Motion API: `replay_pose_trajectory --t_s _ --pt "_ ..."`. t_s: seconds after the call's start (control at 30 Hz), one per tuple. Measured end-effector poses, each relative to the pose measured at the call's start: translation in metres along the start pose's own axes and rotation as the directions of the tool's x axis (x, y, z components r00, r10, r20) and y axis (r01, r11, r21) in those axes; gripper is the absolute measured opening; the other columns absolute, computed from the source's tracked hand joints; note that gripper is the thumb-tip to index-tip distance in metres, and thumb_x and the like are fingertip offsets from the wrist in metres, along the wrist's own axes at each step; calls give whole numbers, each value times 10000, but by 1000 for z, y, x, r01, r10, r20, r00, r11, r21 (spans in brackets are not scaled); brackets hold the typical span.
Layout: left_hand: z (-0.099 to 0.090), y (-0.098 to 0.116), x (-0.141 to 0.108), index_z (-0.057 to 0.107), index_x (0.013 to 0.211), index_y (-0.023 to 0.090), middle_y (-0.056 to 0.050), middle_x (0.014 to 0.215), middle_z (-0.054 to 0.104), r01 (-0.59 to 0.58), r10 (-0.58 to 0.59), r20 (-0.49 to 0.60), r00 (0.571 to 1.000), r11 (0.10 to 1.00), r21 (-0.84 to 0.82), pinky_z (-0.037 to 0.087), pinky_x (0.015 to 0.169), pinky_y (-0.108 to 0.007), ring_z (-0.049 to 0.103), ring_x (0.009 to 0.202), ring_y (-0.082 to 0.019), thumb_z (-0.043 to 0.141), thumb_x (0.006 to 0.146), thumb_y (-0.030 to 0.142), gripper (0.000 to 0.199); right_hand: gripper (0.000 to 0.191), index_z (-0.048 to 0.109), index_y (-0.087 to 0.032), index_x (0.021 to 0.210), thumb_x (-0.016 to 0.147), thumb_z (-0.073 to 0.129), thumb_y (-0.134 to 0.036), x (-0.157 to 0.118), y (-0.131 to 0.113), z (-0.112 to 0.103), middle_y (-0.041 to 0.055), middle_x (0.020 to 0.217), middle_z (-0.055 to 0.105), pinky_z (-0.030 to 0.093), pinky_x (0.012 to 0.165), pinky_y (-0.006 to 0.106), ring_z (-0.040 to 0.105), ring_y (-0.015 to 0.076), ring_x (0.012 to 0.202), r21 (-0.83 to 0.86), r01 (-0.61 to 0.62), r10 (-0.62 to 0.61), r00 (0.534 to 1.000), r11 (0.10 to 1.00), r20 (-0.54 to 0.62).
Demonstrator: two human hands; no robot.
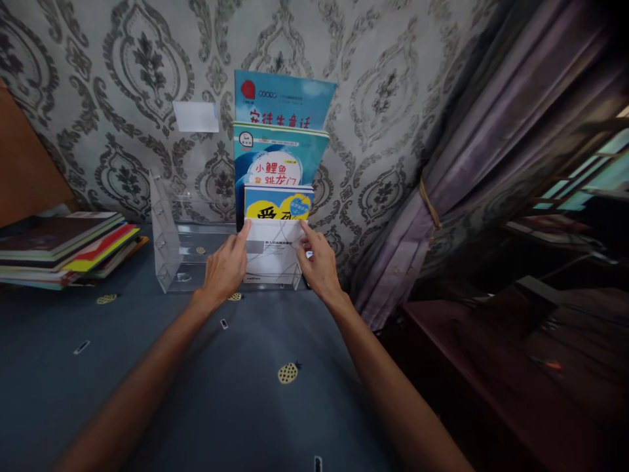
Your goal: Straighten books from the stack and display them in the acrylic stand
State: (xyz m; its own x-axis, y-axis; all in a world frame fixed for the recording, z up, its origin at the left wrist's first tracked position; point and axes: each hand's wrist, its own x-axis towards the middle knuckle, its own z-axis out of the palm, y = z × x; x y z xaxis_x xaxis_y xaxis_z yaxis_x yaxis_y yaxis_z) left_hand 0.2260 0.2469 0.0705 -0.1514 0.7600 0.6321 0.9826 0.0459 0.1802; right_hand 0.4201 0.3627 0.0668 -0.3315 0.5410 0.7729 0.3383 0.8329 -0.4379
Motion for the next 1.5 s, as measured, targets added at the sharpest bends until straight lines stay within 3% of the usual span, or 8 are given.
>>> replay_pose_trajectory --t_s 0.57,1.07,1.5 --pt "0 -2 0 41 1604 281 -97 1159 680 29 -30 60 998 999 27 497 708 -336 667 916 -247 378 970 158 728 563 519 -269 1423 867 512 -177 0 1 0 79 984 623 545 647 338 627 201 786 -7 -40 40 999 999 32" --pt "-8 0 0 381 1512 220 -108 1111 707 -22 20 -29 999 996 -82 518 754 -349 670 902 -220 386 969 171 545 411 630 -213 1238 851 506 -151 5 -10 -13 87 987 657 523 614 325 616 180 740 19 -38 38 999 999 -11" --pt "-13 3 1 410 1472 216 -80 1080 716 -52 49 -49 998 997 -58 512 742 -301 684 862 -187 385 972 169 502 337 629 -200 1201 888 507 -202 6 -11 -13 75 962 658 526 620 314 638 176 733 31 -19 19 1000 999 -14"
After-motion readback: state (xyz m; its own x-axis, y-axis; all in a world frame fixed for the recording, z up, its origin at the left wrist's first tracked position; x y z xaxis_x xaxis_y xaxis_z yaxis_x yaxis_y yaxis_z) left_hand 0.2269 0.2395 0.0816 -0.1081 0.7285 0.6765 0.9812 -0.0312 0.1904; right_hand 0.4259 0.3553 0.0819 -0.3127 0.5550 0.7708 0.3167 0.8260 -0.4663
